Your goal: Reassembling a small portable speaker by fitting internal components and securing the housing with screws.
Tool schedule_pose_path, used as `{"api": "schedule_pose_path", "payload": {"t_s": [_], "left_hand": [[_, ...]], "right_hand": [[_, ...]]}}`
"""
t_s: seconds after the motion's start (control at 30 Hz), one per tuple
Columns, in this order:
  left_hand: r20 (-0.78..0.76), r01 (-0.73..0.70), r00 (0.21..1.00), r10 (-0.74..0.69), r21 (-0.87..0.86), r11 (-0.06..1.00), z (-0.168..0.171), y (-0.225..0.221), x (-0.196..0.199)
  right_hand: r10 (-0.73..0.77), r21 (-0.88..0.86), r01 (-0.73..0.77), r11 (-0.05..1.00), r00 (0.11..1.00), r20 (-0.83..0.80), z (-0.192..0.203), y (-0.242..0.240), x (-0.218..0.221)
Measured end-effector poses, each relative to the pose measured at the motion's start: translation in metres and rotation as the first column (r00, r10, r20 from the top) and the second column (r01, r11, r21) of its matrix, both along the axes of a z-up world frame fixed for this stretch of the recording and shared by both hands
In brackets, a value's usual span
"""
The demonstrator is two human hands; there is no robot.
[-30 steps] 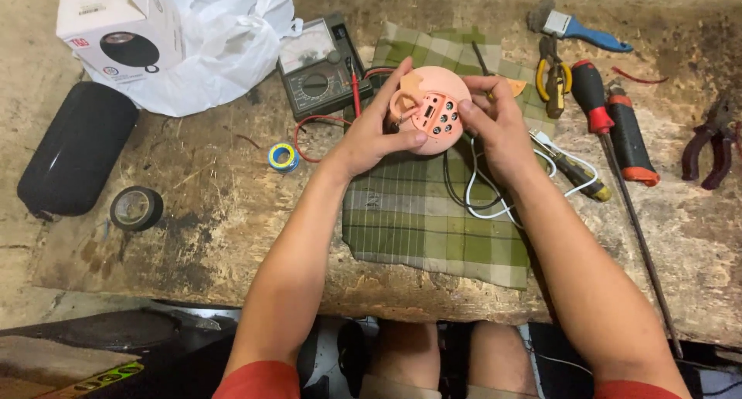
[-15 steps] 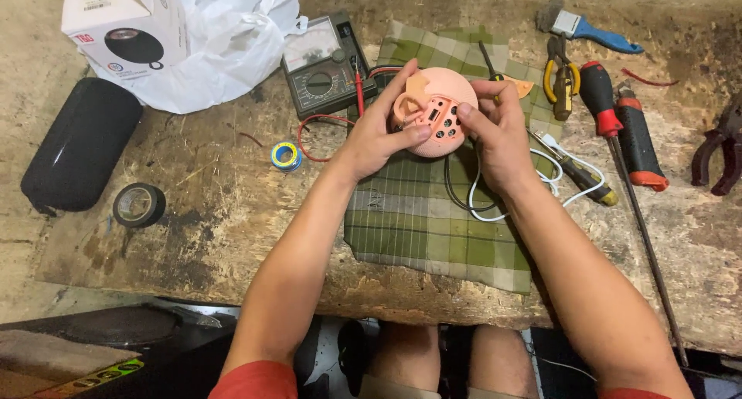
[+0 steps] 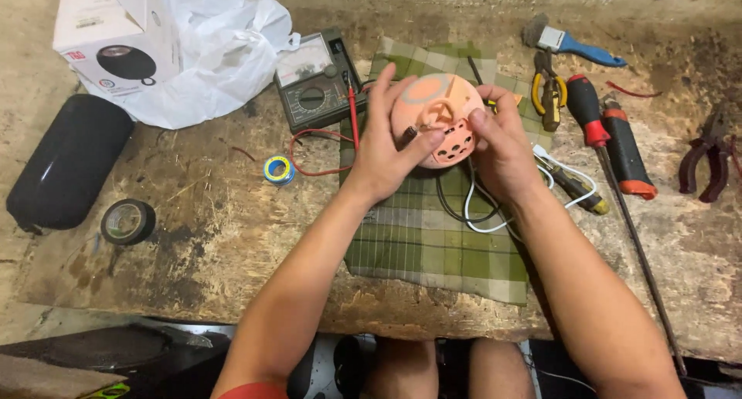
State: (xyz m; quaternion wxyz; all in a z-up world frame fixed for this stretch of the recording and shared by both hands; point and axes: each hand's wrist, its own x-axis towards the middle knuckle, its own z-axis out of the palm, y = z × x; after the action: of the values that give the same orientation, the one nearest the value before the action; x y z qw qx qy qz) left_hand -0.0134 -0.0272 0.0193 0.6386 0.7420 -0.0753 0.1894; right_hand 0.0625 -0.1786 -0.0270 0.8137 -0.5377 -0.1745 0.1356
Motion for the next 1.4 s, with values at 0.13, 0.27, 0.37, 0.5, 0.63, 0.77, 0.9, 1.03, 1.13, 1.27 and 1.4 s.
{"api": "schedule_pose_path", "payload": {"t_s": [0.13,0.27,0.37,0.5,0.63,0.77,0.9,1.03,1.13,1.27,1.4], "left_hand": [[-0.092,-0.131,0.988,0.124,-0.072,0.989,-0.002,-0.003,0.001],[-0.086,-0.117,0.99,0.113,-0.044,0.992,-0.008,-0.004,0.005],[-0.026,-0.087,0.996,0.087,-0.011,0.996,-0.012,-0.003,0.0],[0.146,-0.09,0.986,0.085,0.028,0.996,-0.013,0.002,0.002],[0.206,-0.064,0.977,0.06,0.013,0.998,-0.014,0.003,0.003],[0.262,-0.042,0.964,0.041,-0.004,0.999,-0.015,0.001,0.002],[0.277,-0.068,0.959,0.063,0.009,0.998,-0.013,0.002,0.003],[0.253,-0.123,0.962,0.106,0.05,0.991,-0.011,0.005,0.004],[0.101,-0.173,0.984,0.149,0.288,0.942,-0.001,0.006,0.0],[0.095,-0.18,0.983,0.156,0.348,0.92,-0.005,0.01,0.006],[0.069,-0.202,0.979,0.19,0.307,0.93,-0.009,0.017,0.011]], "right_hand": [[0.018,-0.03,-0.016,0.999,0.996,0.082,0.031,0.009,-0.019],[-0.025,-0.056,0.036,0.998,0.982,0.185,0.022,0.015,-0.012],[-0.02,-0.008,0.022,1.0,0.981,0.194,0.017,0.015,-0.017],[0.065,0.04,-0.076,0.996,0.971,0.229,0.018,0.014,-0.013],[0.042,0.018,-0.05,0.999,0.951,0.305,0.017,0.013,-0.009],[-0.026,0.015,0.022,1.0,0.939,0.343,0.024,0.015,-0.019],[-0.059,-0.028,0.081,0.996,0.887,0.458,0.021,0.013,-0.019],[0.054,-0.142,0.045,0.989,0.78,0.624,0.048,0.008,-0.028],[0.118,-0.298,0.137,0.945,0.707,0.697,0.069,-0.002,-0.035],[0.263,-0.378,0.362,0.852,0.33,0.907,0.076,-0.006,-0.027],[0.242,-0.336,0.398,0.854,0.267,0.933,0.074,-0.007,-0.025]]}}
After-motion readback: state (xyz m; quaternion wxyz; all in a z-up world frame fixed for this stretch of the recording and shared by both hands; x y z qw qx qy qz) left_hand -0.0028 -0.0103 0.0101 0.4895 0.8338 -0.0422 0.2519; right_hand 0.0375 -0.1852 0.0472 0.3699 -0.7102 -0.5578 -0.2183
